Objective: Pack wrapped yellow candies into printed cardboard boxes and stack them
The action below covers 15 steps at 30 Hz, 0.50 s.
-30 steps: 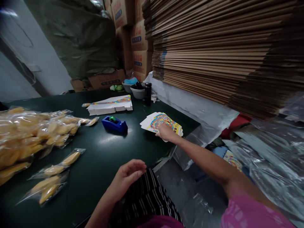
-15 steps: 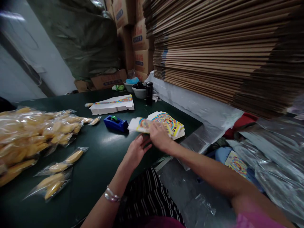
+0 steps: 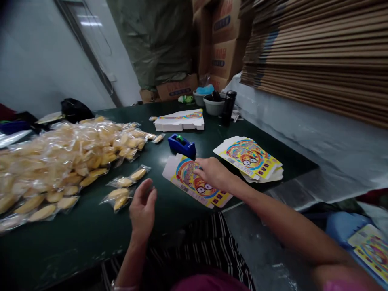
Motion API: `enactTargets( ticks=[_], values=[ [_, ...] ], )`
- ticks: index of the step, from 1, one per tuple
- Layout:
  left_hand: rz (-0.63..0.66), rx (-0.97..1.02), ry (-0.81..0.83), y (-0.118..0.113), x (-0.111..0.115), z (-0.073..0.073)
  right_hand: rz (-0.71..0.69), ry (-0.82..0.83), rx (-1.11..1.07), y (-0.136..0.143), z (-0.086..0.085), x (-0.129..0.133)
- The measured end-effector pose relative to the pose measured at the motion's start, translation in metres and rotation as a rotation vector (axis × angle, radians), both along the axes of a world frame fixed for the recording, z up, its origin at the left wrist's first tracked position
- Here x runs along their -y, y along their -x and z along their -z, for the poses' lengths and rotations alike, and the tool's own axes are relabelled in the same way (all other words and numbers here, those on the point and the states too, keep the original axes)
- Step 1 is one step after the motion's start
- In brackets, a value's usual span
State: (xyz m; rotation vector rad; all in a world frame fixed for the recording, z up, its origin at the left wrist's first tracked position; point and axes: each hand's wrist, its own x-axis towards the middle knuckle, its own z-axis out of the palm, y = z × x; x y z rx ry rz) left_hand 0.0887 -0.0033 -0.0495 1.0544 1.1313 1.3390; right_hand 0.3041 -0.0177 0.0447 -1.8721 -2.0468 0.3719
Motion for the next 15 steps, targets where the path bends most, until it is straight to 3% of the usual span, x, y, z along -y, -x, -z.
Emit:
enactTargets(
  ticks=[2, 3, 7, 8, 12, 15],
  values=[
    [-0.067, -0.235, -0.196, 0.003, 0.009, -0.001, -0.091, 0.021, 0.041, 0.018, -0.003, -0.002],
    [-0.041, -0.309, -0.267, 0.0, 0.014, -0.002, -0.145, 0.026, 0.088, 0.026, -0.005, -0.004],
    [0.133, -0.246, -0.276, -0.011, 0.021, 0.0, -0.293, 0.011, 0.292, 0.048, -0.011, -0.015],
    [0.116, -0.237, -0.265, -0.01, 0.018, 0.001, -0.322, -0.001, 0.31, 0.05, -0.011, -0.018],
    [-0.167, -0.377, -0.324, 0.006, 0.007, -0.002, -0.476, -0.086, 0.265, 0.051, -0.003, -0.03],
    [-0.145, -0.424, -0.331, 0.01, 0.001, -0.005, -0.556, -0.115, 0.15, 0.05, 0.007, -0.036]
  ],
)
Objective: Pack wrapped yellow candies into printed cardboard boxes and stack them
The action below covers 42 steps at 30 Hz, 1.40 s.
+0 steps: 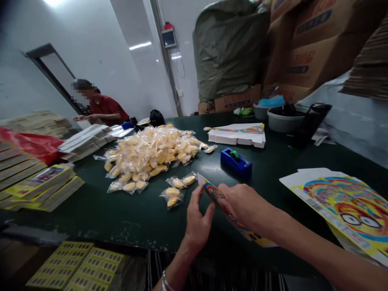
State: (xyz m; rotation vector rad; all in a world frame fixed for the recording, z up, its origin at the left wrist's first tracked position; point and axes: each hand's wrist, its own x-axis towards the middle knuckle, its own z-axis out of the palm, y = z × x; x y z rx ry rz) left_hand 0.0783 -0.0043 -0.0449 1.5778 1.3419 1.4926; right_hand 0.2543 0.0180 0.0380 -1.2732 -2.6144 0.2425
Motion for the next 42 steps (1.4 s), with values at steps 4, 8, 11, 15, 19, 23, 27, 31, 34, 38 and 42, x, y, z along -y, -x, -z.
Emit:
enactTargets(
  ticks=[4, 8, 11, 15, 19, 23, 27, 31, 34, 38, 42],
  values=[
    [0.152, 0.011, 0.178, 0.007, -0.009, -0.01, 0.025, 0.059, 0.061, -0.001, 0.0, -0.001],
    [0.471, -0.008, 0.294, 0.021, -0.024, -0.021, 0.016, 0.063, 0.255, 0.002, -0.014, 0.001],
    [0.606, 0.012, 0.347, 0.024, -0.036, -0.018, -0.005, 0.071, 0.288, 0.001, -0.017, 0.0],
    [0.665, 0.022, 0.388, 0.025, -0.042, -0.007, 0.083, 0.377, 0.024, -0.008, -0.008, -0.009],
    [0.755, -0.005, 0.447, 0.029, -0.047, -0.005, 0.001, 0.839, -0.359, -0.02, 0.002, -0.027],
    [0.785, -0.003, 0.508, 0.028, -0.059, -0.005, 0.056, 0.851, -0.336, -0.027, 0.007, -0.044],
    [0.52, 0.101, 0.412, 0.032, -0.059, -0.003, 0.128, 0.949, -0.559, -0.036, 0.014, -0.044],
    [0.288, 0.378, 0.448, 0.038, -0.027, -0.001, 0.164, 1.203, -1.132, -0.034, 0.039, -0.015],
    [0.36, 0.639, 0.59, 0.029, 0.001, 0.003, 0.199, 1.189, -1.388, -0.02, 0.067, 0.015],
    [0.277, 0.664, 0.607, 0.021, 0.019, 0.008, 0.264, 1.042, -1.557, -0.005, 0.087, 0.045],
    [0.325, 0.56, 0.6, 0.033, 0.029, 0.005, 0.232, 0.923, -1.417, -0.007, 0.082, 0.063]
  ],
)
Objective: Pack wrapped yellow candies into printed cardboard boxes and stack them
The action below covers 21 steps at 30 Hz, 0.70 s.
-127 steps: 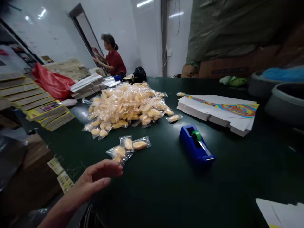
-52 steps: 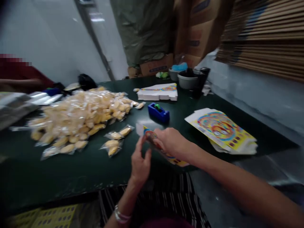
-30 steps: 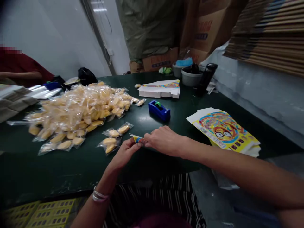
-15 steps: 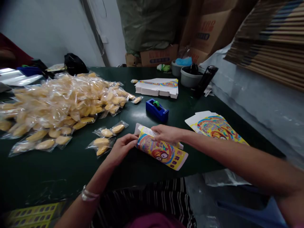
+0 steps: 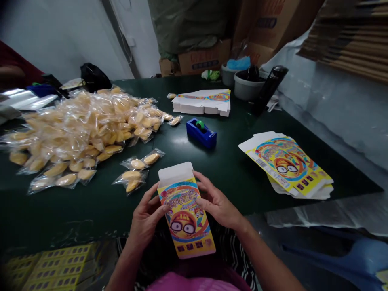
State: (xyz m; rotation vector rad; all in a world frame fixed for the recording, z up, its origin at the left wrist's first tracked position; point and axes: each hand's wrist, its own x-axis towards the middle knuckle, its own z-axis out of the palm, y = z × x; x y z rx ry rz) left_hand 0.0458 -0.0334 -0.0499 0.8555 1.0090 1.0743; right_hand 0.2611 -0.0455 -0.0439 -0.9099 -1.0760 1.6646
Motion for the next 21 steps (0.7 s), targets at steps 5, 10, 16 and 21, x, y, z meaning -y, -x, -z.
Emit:
enactTargets(
  ticks=[5, 10, 16, 21],
  values=[
    [0.079, -0.092, 0.005, 0.006, 0.024, -0.003, -0.036, 0.014, 0.075, -0.007, -0.009, 0.034],
    [-0.013, -0.334, -0.081, -0.002, 0.041, -0.001, 0.14, 0.037, 0.206, -0.006, -0.007, 0.058],
    [0.067, -0.495, -0.178, -0.012, 0.038, -0.005, 0.442, -0.119, 0.383, -0.009, 0.003, 0.051],
    [0.113, -0.404, -0.154, -0.017, 0.037, -0.011, 0.43, -0.081, 0.28, -0.018, 0.008, 0.053]
  ],
)
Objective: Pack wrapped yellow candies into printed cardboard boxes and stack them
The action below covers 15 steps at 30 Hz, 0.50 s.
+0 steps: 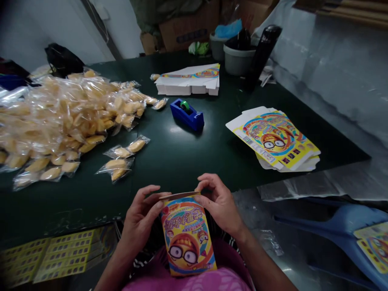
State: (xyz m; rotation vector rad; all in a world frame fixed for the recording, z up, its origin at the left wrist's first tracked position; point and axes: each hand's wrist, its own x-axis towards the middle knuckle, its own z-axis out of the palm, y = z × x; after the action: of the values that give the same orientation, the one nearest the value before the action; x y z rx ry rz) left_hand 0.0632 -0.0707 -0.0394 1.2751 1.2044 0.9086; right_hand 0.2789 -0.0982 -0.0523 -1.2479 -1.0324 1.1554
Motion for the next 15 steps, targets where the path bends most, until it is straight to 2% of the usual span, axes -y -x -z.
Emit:
enactTargets(
  ticks=[4, 6, 10, 15],
  values=[
    [0.187, -0.032, 0.06, 0.003, 0.001, -0.01, -0.078, -0.017, 0.023, -0.008, -0.001, 0.012],
    [0.166, -0.006, 0.13, 0.0, 0.004, -0.014, -0.083, 0.032, -0.007, -0.009, -0.004, 0.017],
    [0.012, 0.065, 0.21, -0.015, 0.004, -0.013, -0.132, 0.144, -0.038, -0.007, -0.014, 0.016],
    [0.094, 0.104, 0.199, -0.028, -0.011, -0.013, -0.104, 0.177, -0.02, -0.007, -0.019, 0.005]
  ],
)
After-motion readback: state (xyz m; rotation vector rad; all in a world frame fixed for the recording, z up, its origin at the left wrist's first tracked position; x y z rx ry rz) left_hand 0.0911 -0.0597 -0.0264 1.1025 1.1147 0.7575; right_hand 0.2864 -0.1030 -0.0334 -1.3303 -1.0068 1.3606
